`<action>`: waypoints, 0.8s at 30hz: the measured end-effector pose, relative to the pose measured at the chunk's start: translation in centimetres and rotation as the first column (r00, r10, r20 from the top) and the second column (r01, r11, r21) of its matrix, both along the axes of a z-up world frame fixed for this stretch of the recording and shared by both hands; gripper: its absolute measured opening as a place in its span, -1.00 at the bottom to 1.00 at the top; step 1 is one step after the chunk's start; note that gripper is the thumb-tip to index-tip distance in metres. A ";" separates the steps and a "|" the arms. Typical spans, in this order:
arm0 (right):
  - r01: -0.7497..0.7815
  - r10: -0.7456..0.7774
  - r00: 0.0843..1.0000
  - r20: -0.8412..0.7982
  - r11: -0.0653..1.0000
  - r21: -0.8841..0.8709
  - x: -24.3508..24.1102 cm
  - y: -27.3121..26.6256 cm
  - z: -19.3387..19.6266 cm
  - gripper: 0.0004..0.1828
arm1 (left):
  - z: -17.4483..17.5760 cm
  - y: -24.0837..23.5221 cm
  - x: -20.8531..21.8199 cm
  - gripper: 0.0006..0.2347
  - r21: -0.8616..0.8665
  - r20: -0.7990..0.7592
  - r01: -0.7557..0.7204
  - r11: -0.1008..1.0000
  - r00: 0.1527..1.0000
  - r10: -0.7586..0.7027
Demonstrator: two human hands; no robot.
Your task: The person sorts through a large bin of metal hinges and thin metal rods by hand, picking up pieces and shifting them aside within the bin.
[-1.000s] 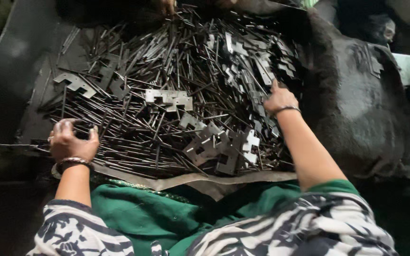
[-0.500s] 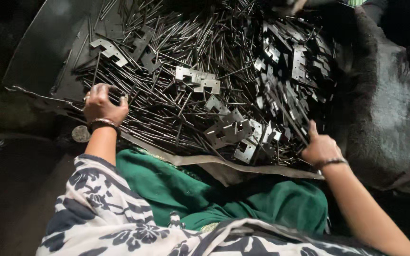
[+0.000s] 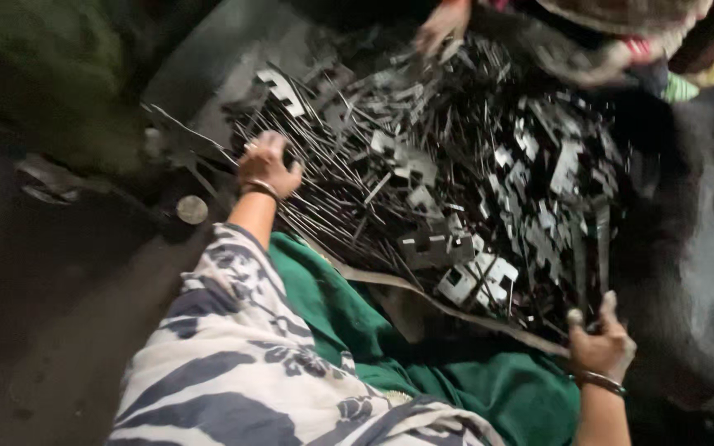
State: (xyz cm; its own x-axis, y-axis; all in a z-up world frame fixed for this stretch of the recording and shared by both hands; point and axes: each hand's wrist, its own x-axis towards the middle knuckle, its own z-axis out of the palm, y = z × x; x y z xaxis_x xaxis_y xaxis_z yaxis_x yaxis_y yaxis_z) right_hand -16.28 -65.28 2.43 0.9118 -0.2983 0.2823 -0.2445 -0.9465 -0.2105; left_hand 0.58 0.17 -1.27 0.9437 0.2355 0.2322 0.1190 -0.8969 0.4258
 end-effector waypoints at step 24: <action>0.004 -0.165 0.896 0.413 0.932 0.363 1.4 2.5 -5.9 -0.55 | -1.4 -6.4 -1.8 -0.57 -0.002 0.014 -0.035 0.999 0.999 0.036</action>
